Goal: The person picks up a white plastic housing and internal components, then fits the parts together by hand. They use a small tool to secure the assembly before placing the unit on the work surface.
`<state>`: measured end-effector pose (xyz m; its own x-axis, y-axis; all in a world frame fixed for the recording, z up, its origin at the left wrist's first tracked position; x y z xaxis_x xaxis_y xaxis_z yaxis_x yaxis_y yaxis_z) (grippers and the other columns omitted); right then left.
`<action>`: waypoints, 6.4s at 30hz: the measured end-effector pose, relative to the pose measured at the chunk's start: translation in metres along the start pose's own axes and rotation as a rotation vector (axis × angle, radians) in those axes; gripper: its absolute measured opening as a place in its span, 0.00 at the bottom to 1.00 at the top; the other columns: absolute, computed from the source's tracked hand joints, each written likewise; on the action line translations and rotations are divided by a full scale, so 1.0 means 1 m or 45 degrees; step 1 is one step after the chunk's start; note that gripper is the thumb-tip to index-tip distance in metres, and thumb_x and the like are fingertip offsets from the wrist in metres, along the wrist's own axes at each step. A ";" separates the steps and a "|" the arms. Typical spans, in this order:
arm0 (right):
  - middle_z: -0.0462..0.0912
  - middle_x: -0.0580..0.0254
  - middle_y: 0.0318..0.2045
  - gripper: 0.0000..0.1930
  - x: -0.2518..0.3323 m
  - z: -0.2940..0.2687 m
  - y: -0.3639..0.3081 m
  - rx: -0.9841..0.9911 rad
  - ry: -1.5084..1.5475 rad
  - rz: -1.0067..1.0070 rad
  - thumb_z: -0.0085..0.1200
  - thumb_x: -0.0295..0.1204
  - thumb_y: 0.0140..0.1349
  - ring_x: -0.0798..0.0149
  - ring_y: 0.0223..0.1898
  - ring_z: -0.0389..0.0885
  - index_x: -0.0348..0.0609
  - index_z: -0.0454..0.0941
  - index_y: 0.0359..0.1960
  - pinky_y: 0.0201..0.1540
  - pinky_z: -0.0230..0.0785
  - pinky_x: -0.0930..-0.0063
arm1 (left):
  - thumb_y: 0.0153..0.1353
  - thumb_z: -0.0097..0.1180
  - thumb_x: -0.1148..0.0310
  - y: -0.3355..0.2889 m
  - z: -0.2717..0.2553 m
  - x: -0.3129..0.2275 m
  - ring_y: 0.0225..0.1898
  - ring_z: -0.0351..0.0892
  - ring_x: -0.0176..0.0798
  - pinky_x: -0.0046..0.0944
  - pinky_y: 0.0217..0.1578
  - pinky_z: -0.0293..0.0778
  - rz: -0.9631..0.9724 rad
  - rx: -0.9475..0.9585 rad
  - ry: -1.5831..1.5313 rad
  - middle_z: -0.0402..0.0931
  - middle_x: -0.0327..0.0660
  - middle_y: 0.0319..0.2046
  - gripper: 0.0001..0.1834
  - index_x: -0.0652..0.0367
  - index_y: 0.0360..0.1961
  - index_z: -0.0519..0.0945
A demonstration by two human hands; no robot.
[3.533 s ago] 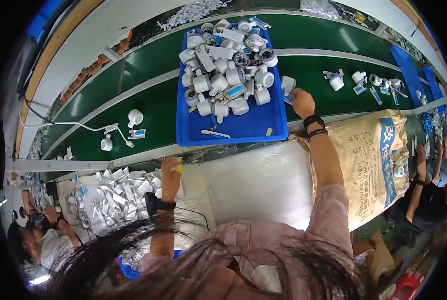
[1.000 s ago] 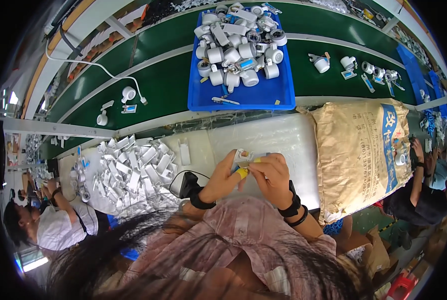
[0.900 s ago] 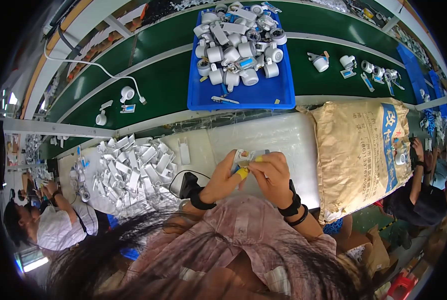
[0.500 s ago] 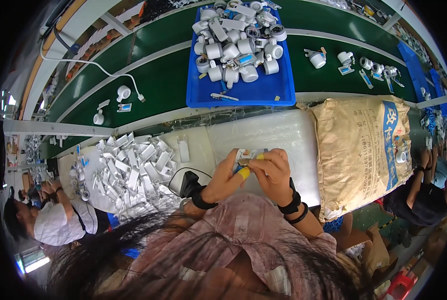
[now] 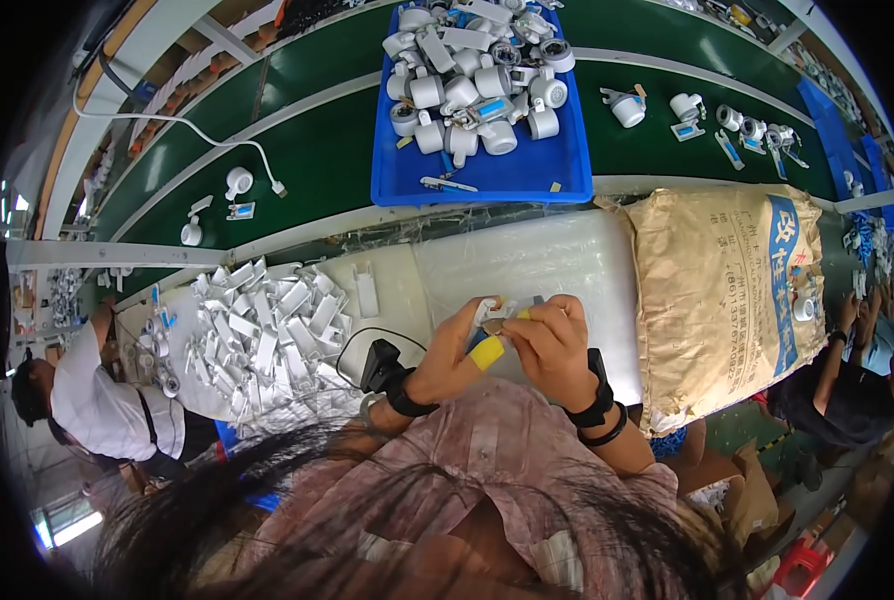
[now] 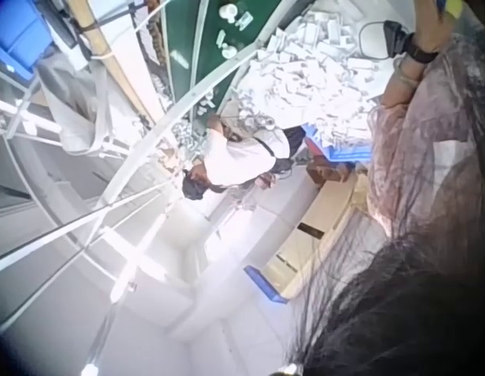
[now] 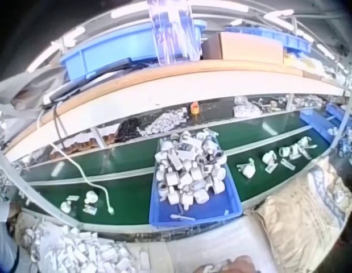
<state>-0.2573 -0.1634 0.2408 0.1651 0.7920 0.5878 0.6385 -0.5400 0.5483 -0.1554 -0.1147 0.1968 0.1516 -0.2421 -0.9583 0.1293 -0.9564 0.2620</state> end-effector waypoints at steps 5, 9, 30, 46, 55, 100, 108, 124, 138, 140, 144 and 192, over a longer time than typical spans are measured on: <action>0.76 0.64 0.29 0.13 0.004 -0.001 0.002 0.032 -0.060 -0.031 0.66 0.19 0.45 0.61 0.30 0.73 0.43 0.80 0.35 0.40 0.64 0.65 | 0.65 0.47 0.73 -0.012 0.008 0.028 0.24 0.66 0.24 0.26 0.24 0.64 -0.478 0.040 -0.173 0.71 0.35 0.31 0.20 0.63 0.58 0.65; 0.76 0.64 0.30 0.13 0.007 -0.001 0.002 0.046 -0.065 -0.045 0.66 0.20 0.45 0.61 0.31 0.74 0.43 0.80 0.34 0.40 0.64 0.65 | 0.66 0.46 0.73 -0.013 0.009 0.028 0.21 0.65 0.24 0.27 0.23 0.64 -0.477 0.008 -0.188 0.70 0.33 0.27 0.19 0.63 0.58 0.66; 0.77 0.65 0.28 0.11 -0.010 0.026 0.007 0.123 -0.028 -0.030 0.65 0.24 0.46 0.59 0.33 0.76 0.44 0.79 0.32 0.40 0.67 0.65 | 0.71 0.39 0.67 -0.030 -0.007 0.074 0.17 0.70 0.29 0.28 0.18 0.67 -0.759 0.170 -0.421 0.74 0.39 0.29 0.15 0.61 0.53 0.69; 0.83 0.50 0.35 0.15 -0.454 -0.045 0.133 -0.109 -0.394 0.687 0.60 0.33 0.56 0.48 0.39 0.82 0.40 0.77 0.44 0.42 0.74 0.62 | 0.64 0.49 0.74 0.032 -0.321 0.143 0.14 0.70 0.30 0.31 0.13 0.67 -0.430 -0.945 0.071 0.75 0.40 0.24 0.07 0.64 0.42 0.73; 0.83 0.47 0.35 0.23 -0.501 0.009 0.176 0.039 -0.535 0.872 0.57 0.48 0.58 0.47 0.39 0.81 0.46 0.79 0.48 0.46 0.73 0.56 | 0.56 0.61 0.71 0.020 -0.347 0.149 0.58 0.65 0.60 0.52 0.58 0.61 -0.186 -0.896 1.562 0.65 0.57 0.56 0.29 0.67 0.58 0.65; 0.83 0.59 0.35 0.10 -0.027 0.050 -0.053 1.198 1.520 1.078 0.55 0.20 0.62 0.66 0.36 0.83 0.33 0.76 0.46 0.41 0.76 0.73 | 0.58 0.58 0.71 -0.023 -0.007 -0.004 0.53 0.72 0.41 0.37 0.53 0.68 -0.578 0.567 -0.076 0.72 0.49 0.49 0.28 0.62 0.58 0.64; 0.77 0.54 0.31 0.08 -0.020 0.026 -0.008 0.582 0.161 0.422 0.58 0.22 0.54 0.50 0.30 0.76 0.41 0.75 0.36 0.32 0.70 0.63 | 0.64 0.52 0.69 -0.006 -0.029 0.005 0.40 0.76 0.38 0.35 0.45 0.70 -0.367 0.103 0.077 0.75 0.46 0.42 0.16 0.65 0.51 0.72; 0.80 0.59 0.29 0.09 -0.023 0.012 -0.003 0.157 0.357 0.419 0.63 0.18 0.52 0.61 0.32 0.77 0.38 0.79 0.35 0.45 0.68 0.68 | 0.63 0.44 0.76 -0.009 -0.003 0.043 0.28 0.73 0.29 0.30 0.24 0.70 -0.643 -0.051 -0.530 0.73 0.38 0.34 0.18 0.62 0.55 0.67; 0.78 0.60 0.33 0.12 -0.003 -0.005 -0.003 -0.040 0.075 0.116 0.64 0.17 0.48 0.54 0.40 0.73 0.43 0.81 0.35 0.46 0.66 0.63 | 0.62 0.45 0.75 -0.008 0.004 0.026 0.29 0.71 0.28 0.29 0.25 0.70 -0.581 0.026 -0.454 0.72 0.38 0.35 0.22 0.63 0.58 0.63; 0.77 0.60 0.33 0.12 -0.002 -0.005 -0.003 -0.047 0.058 0.088 0.64 0.17 0.47 0.53 0.40 0.73 0.43 0.82 0.34 0.45 0.66 0.63 | 0.62 0.45 0.75 -0.006 0.004 0.021 0.28 0.71 0.28 0.29 0.25 0.70 -0.561 0.061 -0.406 0.72 0.39 0.34 0.22 0.64 0.58 0.63; 0.78 0.63 0.31 0.12 -0.001 -0.006 0.000 -0.081 0.072 0.108 0.65 0.18 0.47 0.58 0.37 0.74 0.44 0.82 0.34 0.46 0.65 0.64 | 0.62 0.44 0.75 -0.007 0.006 0.020 0.28 0.71 0.29 0.30 0.26 0.70 -0.511 0.083 -0.336 0.71 0.41 0.34 0.22 0.64 0.58 0.63; 0.78 0.54 0.36 0.11 -0.074 -0.008 0.013 0.098 0.035 0.243 0.59 0.21 0.56 0.54 0.40 0.78 0.38 0.76 0.42 0.44 0.69 0.65 | 0.71 0.39 0.62 -0.030 -0.171 0.100 0.18 0.74 0.33 0.32 0.16 0.73 -0.554 -0.658 -0.206 0.76 0.43 0.28 0.15 0.63 0.47 0.70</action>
<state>-0.2674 -0.2310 0.2091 0.2688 0.6688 0.6931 0.6535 -0.6553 0.3789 0.0234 -0.0825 0.1130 -0.1628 0.0863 -0.9829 0.6013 -0.7811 -0.1682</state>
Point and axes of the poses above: each hand's wrist, its own y-axis towards the middle knuckle, its own z-axis out of the palm, x = y × z, the point moved 10 cm from there along y, towards the middle knuckle
